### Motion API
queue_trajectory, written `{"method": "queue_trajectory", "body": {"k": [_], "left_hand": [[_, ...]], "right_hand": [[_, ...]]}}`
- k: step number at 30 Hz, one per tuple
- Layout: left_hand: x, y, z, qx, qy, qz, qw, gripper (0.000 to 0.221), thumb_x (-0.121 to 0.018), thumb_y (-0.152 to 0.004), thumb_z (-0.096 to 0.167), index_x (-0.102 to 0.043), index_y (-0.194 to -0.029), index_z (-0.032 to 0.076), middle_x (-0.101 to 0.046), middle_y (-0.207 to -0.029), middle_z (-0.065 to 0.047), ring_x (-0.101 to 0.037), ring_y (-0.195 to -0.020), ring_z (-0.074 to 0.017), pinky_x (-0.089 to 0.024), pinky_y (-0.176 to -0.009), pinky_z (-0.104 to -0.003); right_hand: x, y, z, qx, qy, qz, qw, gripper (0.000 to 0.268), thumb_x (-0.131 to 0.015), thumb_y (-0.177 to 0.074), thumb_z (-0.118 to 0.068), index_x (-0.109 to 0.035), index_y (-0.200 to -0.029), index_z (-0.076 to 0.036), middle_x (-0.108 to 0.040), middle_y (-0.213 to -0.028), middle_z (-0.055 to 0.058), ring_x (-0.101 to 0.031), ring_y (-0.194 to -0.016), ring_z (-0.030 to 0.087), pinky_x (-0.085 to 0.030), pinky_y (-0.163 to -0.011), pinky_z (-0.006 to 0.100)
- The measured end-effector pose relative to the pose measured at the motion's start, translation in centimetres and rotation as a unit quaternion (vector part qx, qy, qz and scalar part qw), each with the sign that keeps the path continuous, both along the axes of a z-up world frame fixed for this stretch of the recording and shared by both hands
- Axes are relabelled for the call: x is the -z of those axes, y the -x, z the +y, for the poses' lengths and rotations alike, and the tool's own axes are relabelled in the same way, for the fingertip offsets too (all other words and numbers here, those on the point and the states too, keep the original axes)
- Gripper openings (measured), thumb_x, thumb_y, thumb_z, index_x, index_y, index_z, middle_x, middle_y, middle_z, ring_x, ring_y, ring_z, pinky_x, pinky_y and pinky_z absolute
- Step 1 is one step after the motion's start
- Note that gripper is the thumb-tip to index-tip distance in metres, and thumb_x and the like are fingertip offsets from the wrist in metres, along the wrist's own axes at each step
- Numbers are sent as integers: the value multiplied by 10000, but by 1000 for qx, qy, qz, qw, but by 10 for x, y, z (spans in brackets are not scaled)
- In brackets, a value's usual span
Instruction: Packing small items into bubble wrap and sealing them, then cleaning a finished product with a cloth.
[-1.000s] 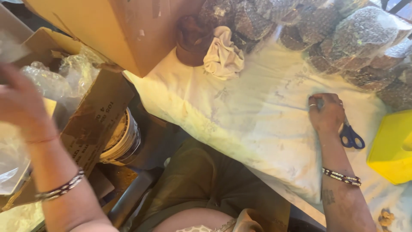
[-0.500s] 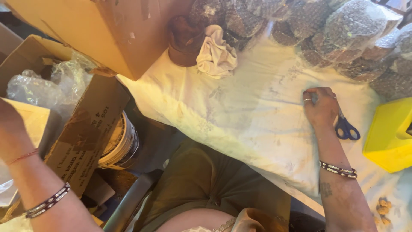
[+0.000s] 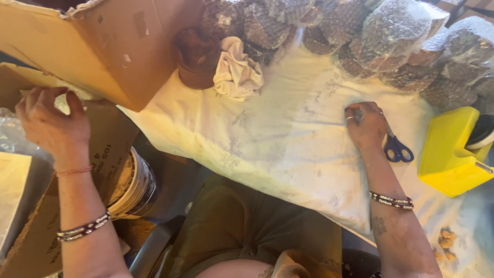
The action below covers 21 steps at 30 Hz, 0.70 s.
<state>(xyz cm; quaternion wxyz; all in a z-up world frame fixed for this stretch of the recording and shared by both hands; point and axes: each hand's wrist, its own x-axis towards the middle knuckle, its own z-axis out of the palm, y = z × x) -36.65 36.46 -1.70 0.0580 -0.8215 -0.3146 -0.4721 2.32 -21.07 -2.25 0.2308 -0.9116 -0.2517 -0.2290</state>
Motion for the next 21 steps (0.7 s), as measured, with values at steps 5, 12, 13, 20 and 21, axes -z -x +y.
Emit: {"method": "queue_trajectory", "body": {"k": [5,12,13,20,21], "left_hand": [[31,5,25,-27,38,61,997,263,-837,-830,277,-793,-994,76,-649,-1172,-288,-530,-1144,-502,-484,-824,-606],[35,-6,-10,-87,90,102,987,169,-833,-951,326,-810,-963,160,-736,-1101,-136,-642,-1072,-418,-514,-799,-531],[22,-12,-28,-39,74,87,993,100,-766,-980,237,-773,-971,138,-743,-1065,-96,-654,-991,-348,-514,-800,-457],[-92,-102,-185,369,-45,24,928,99,-809,-957,123,-713,-941,99,-736,-1029,-75,-718,-918,-252,-566,-777,-361],[-100,-118,-197,374,-47,23,926,99,-809,-957,123,-713,-941,99,-736,-1029,-75,-718,-918,-252,-566,-777,-361]], "right_hand": [[-3,4,1,-2,2,-1,1000,128,-755,-936,-232,-753,-1013,-130,-688,-1121,121,-627,-1066,353,-487,-949,446],[-3,1,4,-1,1,0,1000,108,-747,-943,-222,-755,-1004,-134,-690,-1110,115,-629,-1059,346,-489,-952,442],[-2,0,4,-3,2,-1,1000,107,-748,-937,-221,-755,-997,-133,-693,-1102,113,-631,-1057,346,-490,-945,441],[2,-5,2,6,-4,-16,1000,113,-753,-910,-220,-761,-978,-131,-705,-1077,111,-639,-1027,347,-491,-941,438],[3,-4,-3,11,-6,-17,1000,113,-753,-910,-220,-761,-978,-131,-705,-1077,111,-639,-1027,347,-491,-941,438]]}}
